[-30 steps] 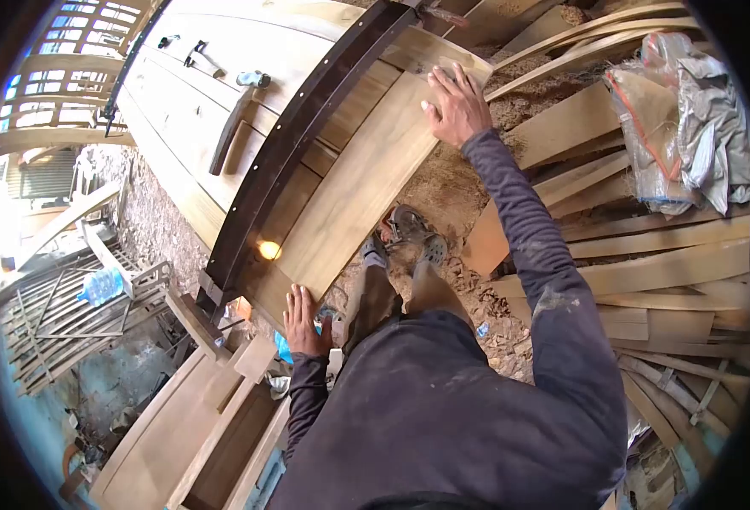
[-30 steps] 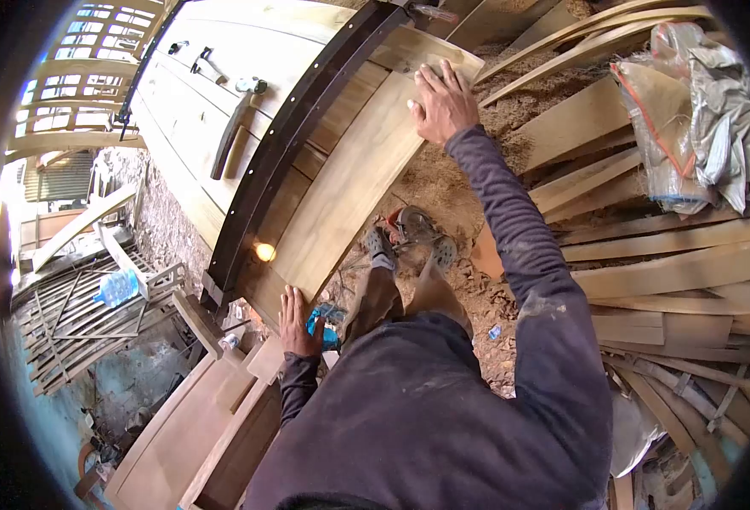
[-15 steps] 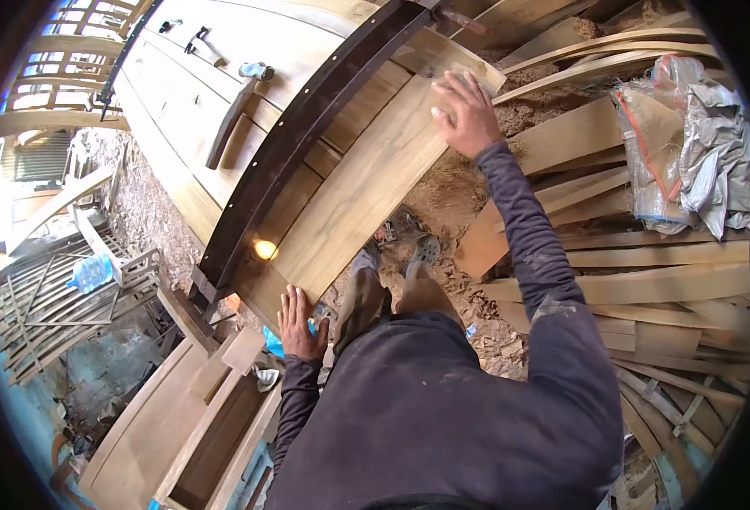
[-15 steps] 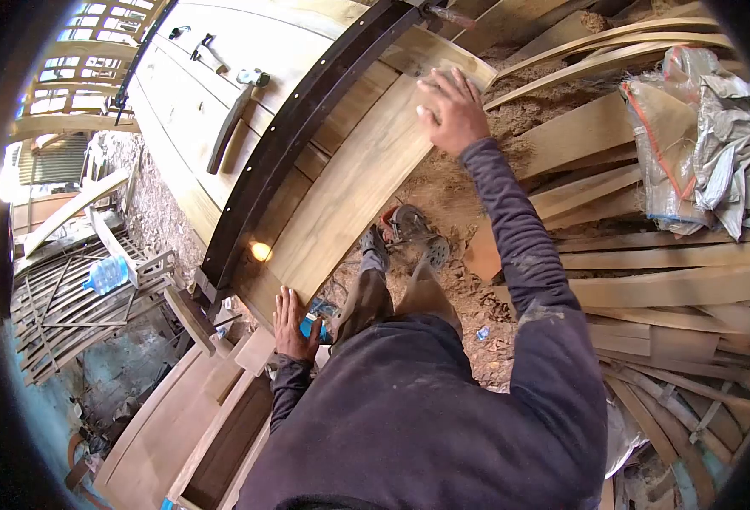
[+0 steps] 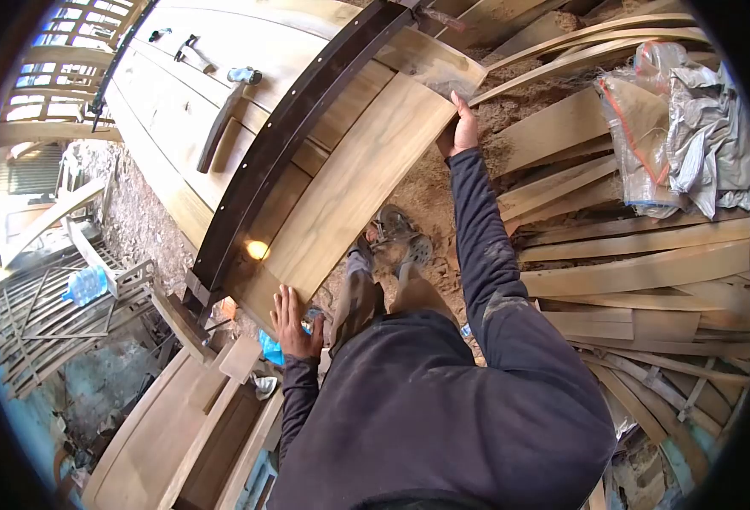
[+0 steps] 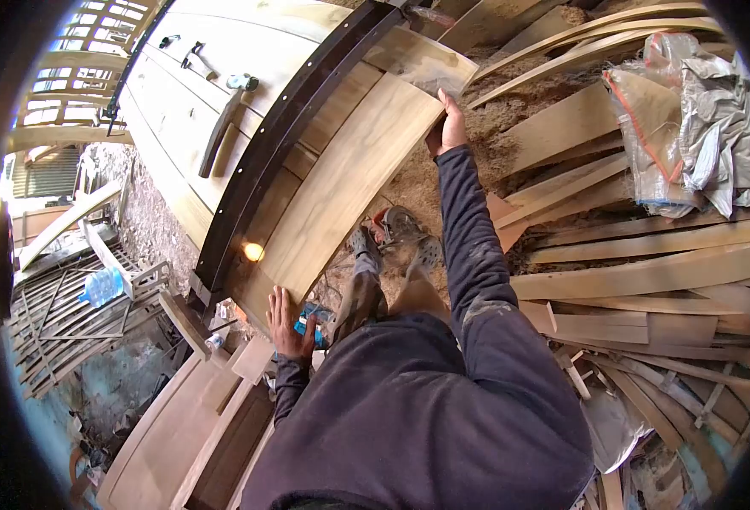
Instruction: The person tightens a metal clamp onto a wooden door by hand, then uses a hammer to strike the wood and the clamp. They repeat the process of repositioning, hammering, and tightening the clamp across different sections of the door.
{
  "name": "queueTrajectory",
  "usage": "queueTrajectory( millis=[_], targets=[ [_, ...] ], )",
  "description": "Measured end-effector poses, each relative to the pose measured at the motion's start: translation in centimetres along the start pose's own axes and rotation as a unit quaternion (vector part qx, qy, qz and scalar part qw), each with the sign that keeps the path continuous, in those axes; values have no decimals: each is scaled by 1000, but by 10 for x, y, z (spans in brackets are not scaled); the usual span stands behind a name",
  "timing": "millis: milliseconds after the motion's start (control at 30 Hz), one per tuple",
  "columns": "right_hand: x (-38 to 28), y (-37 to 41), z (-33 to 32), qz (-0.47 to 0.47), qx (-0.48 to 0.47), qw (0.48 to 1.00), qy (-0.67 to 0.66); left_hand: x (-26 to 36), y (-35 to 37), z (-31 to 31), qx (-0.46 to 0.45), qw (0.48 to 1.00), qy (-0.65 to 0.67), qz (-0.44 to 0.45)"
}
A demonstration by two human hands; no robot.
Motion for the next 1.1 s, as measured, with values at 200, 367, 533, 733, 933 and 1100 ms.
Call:
queueTrajectory(
  millis=[200,367,533,733,933,1100],
  targets=[
    [-8,-1,0,-4,-23,999,33,-3,1,3,3,1000,2,4],
    [-22,6,13,-26,-88,995,-44,-3,2,3,7,1000,9,0],
    [-23,3,14,-60,-81,992,-75,-5,2,4,5,1000,6,1],
    [-15,3,14,-60,-58,996,-37,-2,2,3,17,1000,1,-2],
    [-25,18,26,-28,-54,998,-6,-1,2,0,26,1000,2,1],
    [-11,35,-7,3,27,998,-55,5,16,-1,25,1000,-5,14]
  ],
)
Point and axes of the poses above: each hand's wrist, its own y-axis away from the middle knuckle, its own z-axis out of the palm, x = y × z, the point moved 3 cm from there along -y, towards the middle knuckle, and after that the axes turned 11 degrees about y, right-handed, at the moved point
